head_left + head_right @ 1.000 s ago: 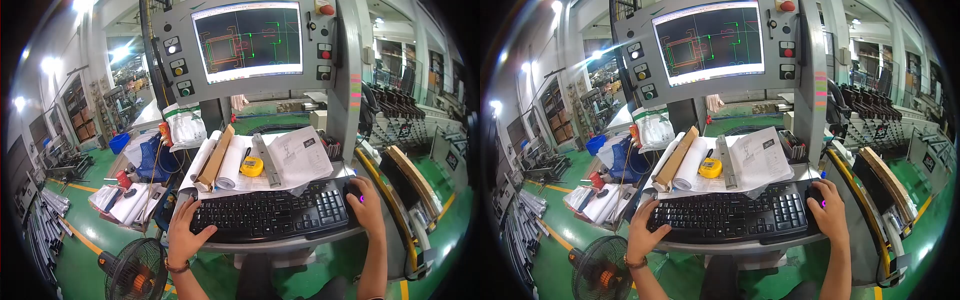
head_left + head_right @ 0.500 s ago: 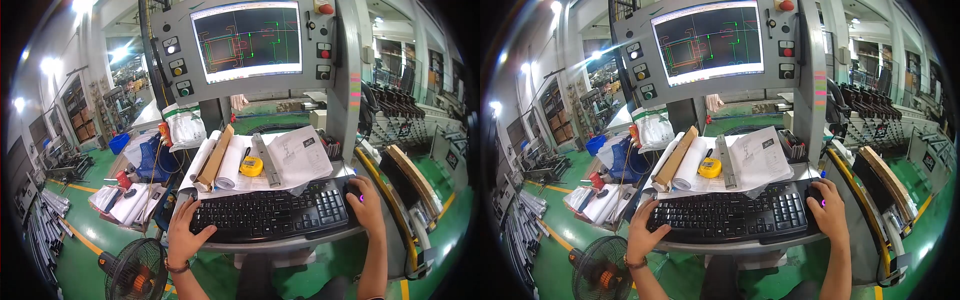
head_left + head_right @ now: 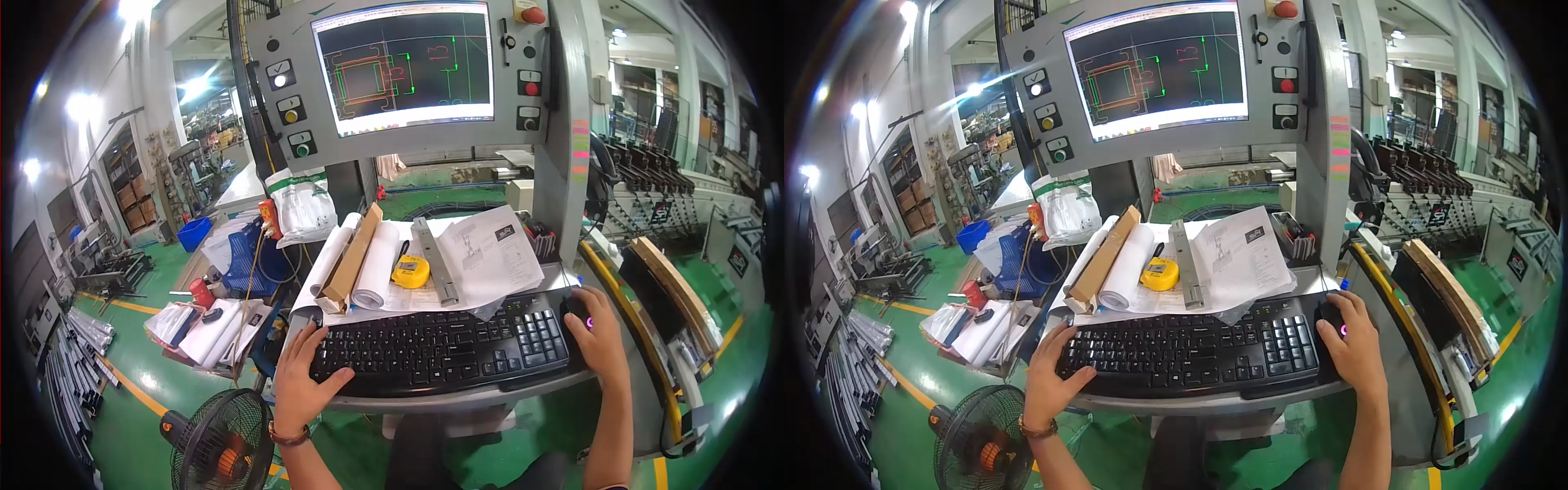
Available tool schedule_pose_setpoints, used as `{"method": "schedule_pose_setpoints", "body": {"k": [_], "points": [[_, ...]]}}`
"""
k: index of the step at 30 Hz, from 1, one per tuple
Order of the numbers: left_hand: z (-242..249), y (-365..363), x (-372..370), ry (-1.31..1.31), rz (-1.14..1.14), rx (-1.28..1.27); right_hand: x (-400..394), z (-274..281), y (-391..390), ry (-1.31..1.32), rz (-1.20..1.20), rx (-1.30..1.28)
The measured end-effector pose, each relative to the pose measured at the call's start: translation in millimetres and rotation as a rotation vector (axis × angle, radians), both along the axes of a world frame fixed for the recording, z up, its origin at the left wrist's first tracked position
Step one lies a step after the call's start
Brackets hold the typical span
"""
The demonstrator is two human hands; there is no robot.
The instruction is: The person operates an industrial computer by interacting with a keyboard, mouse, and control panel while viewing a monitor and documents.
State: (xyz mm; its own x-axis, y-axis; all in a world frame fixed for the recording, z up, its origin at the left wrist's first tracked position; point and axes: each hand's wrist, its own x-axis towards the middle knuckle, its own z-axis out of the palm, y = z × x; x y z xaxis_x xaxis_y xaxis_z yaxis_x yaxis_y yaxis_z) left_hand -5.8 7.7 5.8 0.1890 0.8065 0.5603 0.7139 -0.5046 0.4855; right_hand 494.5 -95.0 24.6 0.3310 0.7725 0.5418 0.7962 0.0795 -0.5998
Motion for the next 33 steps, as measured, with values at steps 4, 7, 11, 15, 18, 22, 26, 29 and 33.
{"method": "schedule_pose_setpoints", "body": {"k": [4, 7, 11, 15, 18, 22, 26, 29, 33], "points": [[0.6, -0.4, 0.9, -0.003, 0.001, -0.002, 1.4, -1.9, 0.8, -0.015, -0.012, -0.001], [-0.8, 0.6, -0.2, 0.014, 0.008, 0.002, 2.4, -3.4, 0.9, -0.012, -0.010, 0.000], [1.1, -1.6, 0.9, 0.004, 0.010, -0.011, -1.0, 0.6, -0.7, 0.019, -0.011, -0.026], [-2.0, 1.0, -1.9, 0.014, 0.002, -0.002, -0.3, 0.1, -0.6, 0.013, -0.016, -0.031], [-1.9, 1.8, -2.0, 0.020, 0.001, -0.002, -0.8, 0.8, -0.8, 0.019, -0.017, -0.030], [-1.5, 1.4, -1.3, 0.011, 0.004, -0.011, 1.0, -2.7, 0.3, -0.007, -0.022, 0.009], [2.6, 2.1, -1.5, 0.079, 0.012, -0.024, 2.5, -3.9, 0.4, -0.009, -0.018, 0.013], [7.2, 6.1, -4.9, 0.134, -0.002, -0.049, 0.7, -2.2, -0.1, 0.019, -0.027, -0.005], [14.6, 10.9, -10.0, 0.111, -0.033, -0.108, 1.5, -3.4, -0.2, 0.012, -0.020, 0.010]]}}
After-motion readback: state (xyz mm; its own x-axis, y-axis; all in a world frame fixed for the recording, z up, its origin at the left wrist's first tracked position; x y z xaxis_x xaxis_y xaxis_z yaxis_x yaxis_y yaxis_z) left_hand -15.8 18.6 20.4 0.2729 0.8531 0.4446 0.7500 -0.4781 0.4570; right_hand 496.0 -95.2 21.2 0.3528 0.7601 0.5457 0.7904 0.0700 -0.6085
